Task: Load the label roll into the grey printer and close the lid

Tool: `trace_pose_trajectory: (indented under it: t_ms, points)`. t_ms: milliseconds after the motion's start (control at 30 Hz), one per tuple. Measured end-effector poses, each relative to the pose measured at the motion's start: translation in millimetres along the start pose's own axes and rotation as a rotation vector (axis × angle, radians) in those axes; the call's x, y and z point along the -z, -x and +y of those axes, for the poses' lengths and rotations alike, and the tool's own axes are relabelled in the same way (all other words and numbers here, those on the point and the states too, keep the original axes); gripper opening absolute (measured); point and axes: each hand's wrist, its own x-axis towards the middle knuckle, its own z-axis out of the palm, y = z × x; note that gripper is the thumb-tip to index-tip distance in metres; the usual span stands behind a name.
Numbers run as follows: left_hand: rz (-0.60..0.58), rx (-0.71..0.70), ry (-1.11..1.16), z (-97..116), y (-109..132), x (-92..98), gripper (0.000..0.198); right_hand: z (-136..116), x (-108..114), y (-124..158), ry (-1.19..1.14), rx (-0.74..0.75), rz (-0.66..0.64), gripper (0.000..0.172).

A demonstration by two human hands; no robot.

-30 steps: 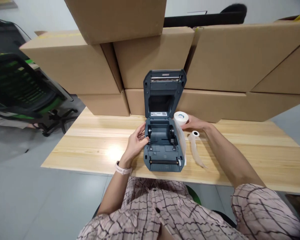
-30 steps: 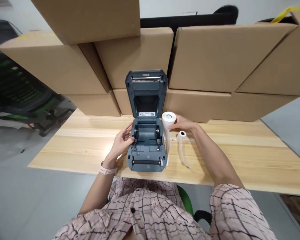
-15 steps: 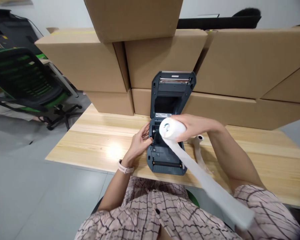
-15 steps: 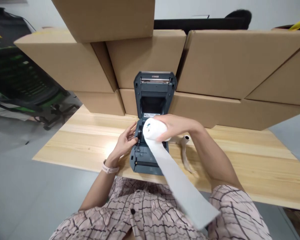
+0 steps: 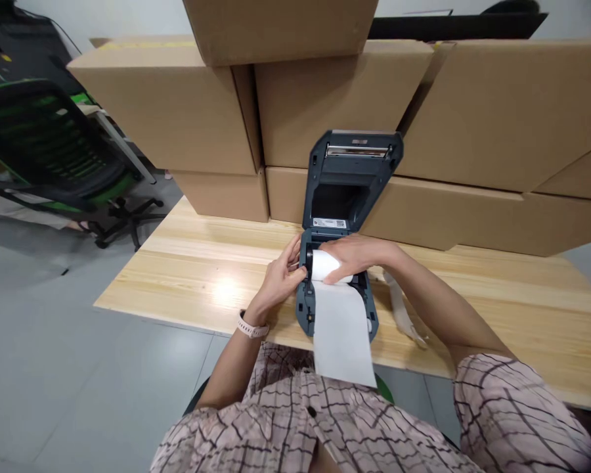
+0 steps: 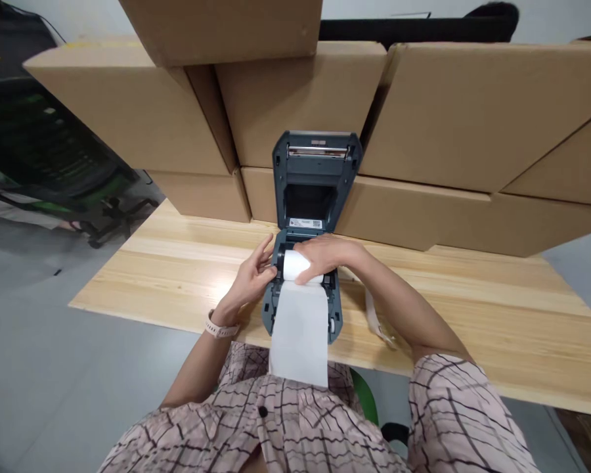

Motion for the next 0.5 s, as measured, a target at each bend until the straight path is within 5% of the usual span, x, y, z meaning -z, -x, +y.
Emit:
trace_pose_trajectory:
  t_ms: [200, 367, 500]
  points:
    - [0.022, -0.018, 0.024, -7, -1, -0.7, 0.083, -5, -24, 26, -0.048, 0.098, 0.211, 0.080]
    - [0.024, -0.007, 0.024, -5, 0, -0.8, 0.080, -35, -73, 77, -0.083, 0.186, 0.396, 0.067]
    - [0.030, -0.030, 0.005, -3, 0, -1.4, 0.075, -62, -113, 91, -0.017, 0.158, 0.527, 0.066]
